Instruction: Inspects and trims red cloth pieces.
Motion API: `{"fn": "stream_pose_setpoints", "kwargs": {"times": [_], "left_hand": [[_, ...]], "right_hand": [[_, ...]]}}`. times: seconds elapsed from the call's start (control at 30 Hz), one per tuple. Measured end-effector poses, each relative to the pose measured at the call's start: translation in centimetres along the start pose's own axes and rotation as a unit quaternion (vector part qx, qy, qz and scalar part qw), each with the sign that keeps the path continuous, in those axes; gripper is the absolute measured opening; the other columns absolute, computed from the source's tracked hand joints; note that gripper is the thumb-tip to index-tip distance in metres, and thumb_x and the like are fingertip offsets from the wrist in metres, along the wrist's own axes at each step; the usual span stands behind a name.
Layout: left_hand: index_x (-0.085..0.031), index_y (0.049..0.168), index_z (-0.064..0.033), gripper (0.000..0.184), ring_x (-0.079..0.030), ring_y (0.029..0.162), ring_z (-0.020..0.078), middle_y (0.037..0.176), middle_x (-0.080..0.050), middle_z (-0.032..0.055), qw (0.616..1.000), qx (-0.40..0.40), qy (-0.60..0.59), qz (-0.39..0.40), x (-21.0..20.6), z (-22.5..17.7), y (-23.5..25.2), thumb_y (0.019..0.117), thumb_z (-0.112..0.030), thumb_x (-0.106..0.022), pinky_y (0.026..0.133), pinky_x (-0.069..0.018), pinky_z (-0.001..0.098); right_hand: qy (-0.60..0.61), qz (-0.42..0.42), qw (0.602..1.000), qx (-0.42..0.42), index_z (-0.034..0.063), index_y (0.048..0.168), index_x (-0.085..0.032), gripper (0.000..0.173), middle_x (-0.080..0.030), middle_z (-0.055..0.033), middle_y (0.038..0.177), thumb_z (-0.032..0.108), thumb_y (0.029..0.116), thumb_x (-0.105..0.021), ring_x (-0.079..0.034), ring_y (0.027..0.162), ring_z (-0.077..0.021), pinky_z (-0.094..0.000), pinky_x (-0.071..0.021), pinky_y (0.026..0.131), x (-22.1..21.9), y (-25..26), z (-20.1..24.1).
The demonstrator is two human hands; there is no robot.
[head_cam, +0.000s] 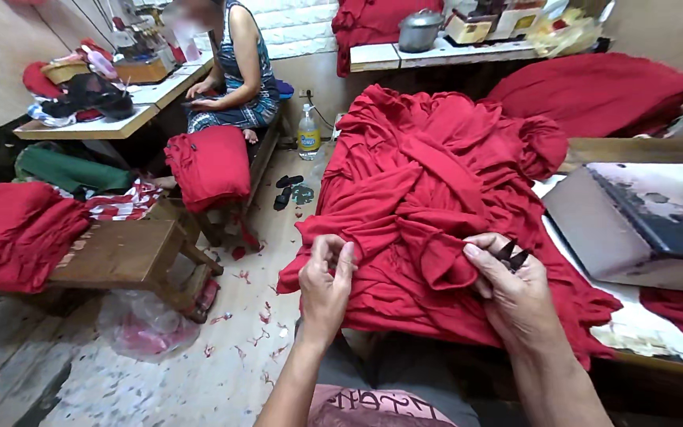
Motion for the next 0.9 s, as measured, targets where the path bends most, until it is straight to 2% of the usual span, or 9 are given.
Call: {"fn": "stream_pose_setpoints", "kwargs": {"times": [0.23,0.33,0.47,0.57,0.6,0.67,0.7,0.73,0.9], "left_hand": [[-0.069,0.095,0.0067,0.015,-0.065,0.070,0.0069,0.082,-0.070,0.0096,0.993,-0.087,0.053,0.060,-2.3,-0.6,-0.3,0.0970,-0.007,-0.062,0.068,-0.0557,0.0194],[-0.072,0.096,0.0052,0.014,-0.072,0.085,0.0152,0.091,-0.074,0.0128,0.985,-0.138,0.076,0.068,-3.3,-1.7,-0.1,0.0950,-0.006,-0.063,0.083,-0.0580,0.0266],[-0.075,0.100,-0.0004,0.018,-0.071,0.096,0.0258,0.100,-0.075,0.0110,0.970,-0.145,0.180,0.080,-4.2,-1.6,0.0,0.0949,-0.012,-0.062,0.086,-0.0532,0.0435],[-0.075,0.104,-0.0014,0.020,-0.071,0.102,0.0310,0.105,-0.075,0.0117,0.953,-0.121,0.258,0.104,-3.6,-0.4,0.5,0.0958,-0.014,-0.061,0.089,-0.0521,0.0510],[-0.075,0.105,-0.0011,0.021,-0.070,0.105,0.0325,0.108,-0.075,0.0127,0.952,-0.105,0.262,0.119,-3.3,0.0,0.6,0.0966,-0.013,-0.060,0.091,-0.0511,0.0528],[-0.075,0.106,-0.0011,0.021,-0.069,0.106,0.0320,0.108,-0.074,0.0130,0.959,-0.074,0.239,0.136,-2.9,0.8,0.8,0.0975,-0.013,-0.059,0.093,-0.0497,0.0532],[-0.075,0.105,-0.0013,0.021,-0.069,0.106,0.0311,0.108,-0.074,0.0126,0.962,-0.065,0.228,0.139,-2.7,0.9,0.8,0.0979,-0.012,-0.058,0.094,-0.0494,0.0528],[-0.075,0.105,-0.0014,0.021,-0.069,0.106,0.0301,0.107,-0.074,0.0122,0.963,-0.062,0.223,0.140,-2.6,0.9,0.9,0.0982,-0.013,-0.058,0.094,-0.0494,0.0521],[-0.075,0.104,0.0007,0.021,-0.070,0.108,0.0306,0.109,-0.075,0.0138,0.965,-0.104,0.225,0.088,-2.2,0.2,0.3,0.0975,-0.012,-0.060,0.098,-0.0512,0.0497]], "right_hand": [[0.050,-0.022,0.998,-0.016,0.0148,0.096,-0.070,0.011,-0.061,0.0113,0.069,0.011,0.0974,-0.061,-0.046,0.048,0.0049,-0.0099,-0.0384,0.043,0.0,-0.1,0.1],[0.028,-0.030,0.999,0.005,0.0158,0.098,-0.070,0.011,-0.062,0.0119,0.071,0.011,0.0985,-0.060,-0.048,0.049,0.0042,-0.0110,-0.0408,0.045,0.0,0.1,0.8],[-0.132,-0.127,0.976,0.121,0.0176,0.103,-0.059,0.006,-0.058,0.0185,0.077,0.013,0.0997,-0.059,-0.050,0.058,0.0075,-0.0119,-0.0448,0.054,3.5,1.9,3.6],[-0.310,-0.197,0.910,0.193,0.0007,0.102,-0.058,0.012,-0.056,0.0057,0.088,0.012,0.0998,-0.056,-0.053,0.076,0.0075,-0.0121,-0.0463,0.072,6.9,3.4,4.7],[-0.377,-0.190,0.887,0.185,-0.0089,0.104,-0.059,0.021,-0.058,-0.0068,0.092,0.011,0.1014,-0.054,-0.054,0.083,-0.0005,-0.0179,-0.0456,0.078,7.3,3.4,4.5],[-0.477,-0.124,0.860,0.133,-0.0163,0.109,-0.061,0.025,-0.064,-0.0296,0.098,0.006,0.1009,-0.053,-0.064,0.090,-0.0304,-0.0459,-0.0507,0.084,7.2,2.9,3.0],[-0.497,-0.080,0.857,0.111,-0.0157,0.110,-0.063,0.024,-0.065,-0.0348,0.098,0.002,0.0962,-0.055,-0.066,0.093,-0.0442,-0.0604,-0.0496,0.083,6.8,2.6,1.9],[-0.503,-0.045,0.860,0.078,-0.0126,0.111,-0.064,0.024,-0.065,-0.0342,0.097,0.003,0.0944,-0.056,-0.066,0.094,-0.0485,-0.0661,-0.0478,0.081,6.5,2.2,0.8],[-0.438,-0.050,0.897,0.009,-0.0062,0.125,-0.057,0.038,-0.063,-0.0215,0.101,0.006,0.0890,-0.060,-0.061,0.088,-0.0291,-0.0500,-0.0498,0.077,8.0,2.0,0.8]]}}
Point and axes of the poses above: each hand's wrist, its own y-axis towards the middle knuckle, its own x-axis out of the back of the hand, z = x × y, the point moved 1 cm from there along y, towards the middle knuckle
